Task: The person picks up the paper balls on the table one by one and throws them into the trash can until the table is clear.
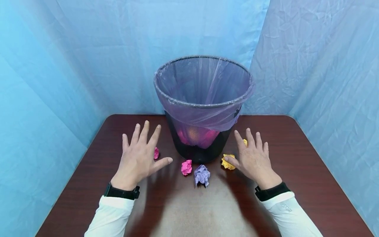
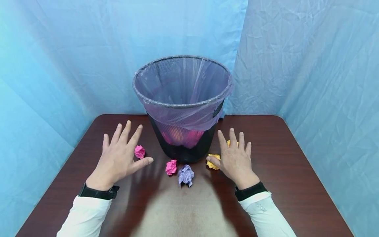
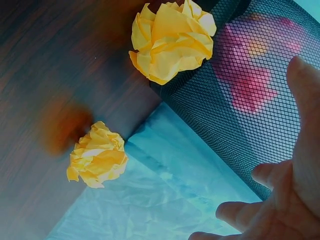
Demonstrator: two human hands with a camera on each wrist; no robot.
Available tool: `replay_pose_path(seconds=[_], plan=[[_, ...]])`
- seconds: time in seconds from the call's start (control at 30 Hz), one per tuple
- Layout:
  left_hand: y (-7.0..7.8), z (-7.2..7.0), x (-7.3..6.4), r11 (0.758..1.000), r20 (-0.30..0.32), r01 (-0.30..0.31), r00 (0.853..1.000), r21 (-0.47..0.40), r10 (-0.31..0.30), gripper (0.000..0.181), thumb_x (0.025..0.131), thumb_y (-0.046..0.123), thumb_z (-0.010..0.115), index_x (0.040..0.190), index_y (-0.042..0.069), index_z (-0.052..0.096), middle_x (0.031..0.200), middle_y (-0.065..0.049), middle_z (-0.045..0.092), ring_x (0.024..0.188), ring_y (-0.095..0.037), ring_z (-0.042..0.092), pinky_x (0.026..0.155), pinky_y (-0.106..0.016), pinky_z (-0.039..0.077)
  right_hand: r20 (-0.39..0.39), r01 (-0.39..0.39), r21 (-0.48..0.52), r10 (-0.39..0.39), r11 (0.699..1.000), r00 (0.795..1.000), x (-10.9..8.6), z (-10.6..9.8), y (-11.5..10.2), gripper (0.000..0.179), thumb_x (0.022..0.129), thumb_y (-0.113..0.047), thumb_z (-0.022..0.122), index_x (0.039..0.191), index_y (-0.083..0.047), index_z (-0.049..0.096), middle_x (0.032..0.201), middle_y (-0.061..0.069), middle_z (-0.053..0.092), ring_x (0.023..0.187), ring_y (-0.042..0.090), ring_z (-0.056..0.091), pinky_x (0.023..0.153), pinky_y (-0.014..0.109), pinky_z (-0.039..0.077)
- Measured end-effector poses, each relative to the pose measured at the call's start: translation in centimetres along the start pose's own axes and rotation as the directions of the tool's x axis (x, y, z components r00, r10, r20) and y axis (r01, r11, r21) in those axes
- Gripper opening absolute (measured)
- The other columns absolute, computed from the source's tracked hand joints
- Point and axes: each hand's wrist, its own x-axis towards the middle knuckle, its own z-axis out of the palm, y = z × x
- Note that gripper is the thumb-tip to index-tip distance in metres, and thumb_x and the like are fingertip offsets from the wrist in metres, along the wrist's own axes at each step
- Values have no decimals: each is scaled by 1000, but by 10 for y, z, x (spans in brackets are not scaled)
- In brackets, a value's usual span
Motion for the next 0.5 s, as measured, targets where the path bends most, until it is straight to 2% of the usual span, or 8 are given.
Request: replay_pose_path(seconds=[0.5], plan=[[4,25,-13,1000,40,16,999,-9,-15,111,80,82,66,167,24,28,172,-21,22,159,-48,15,115,-83,13,24,1,2,-1,1000,1000,-3,7,-5,100,88,-64,73,165,-15,31,167,31,23,151,61,19,112,82,21]])
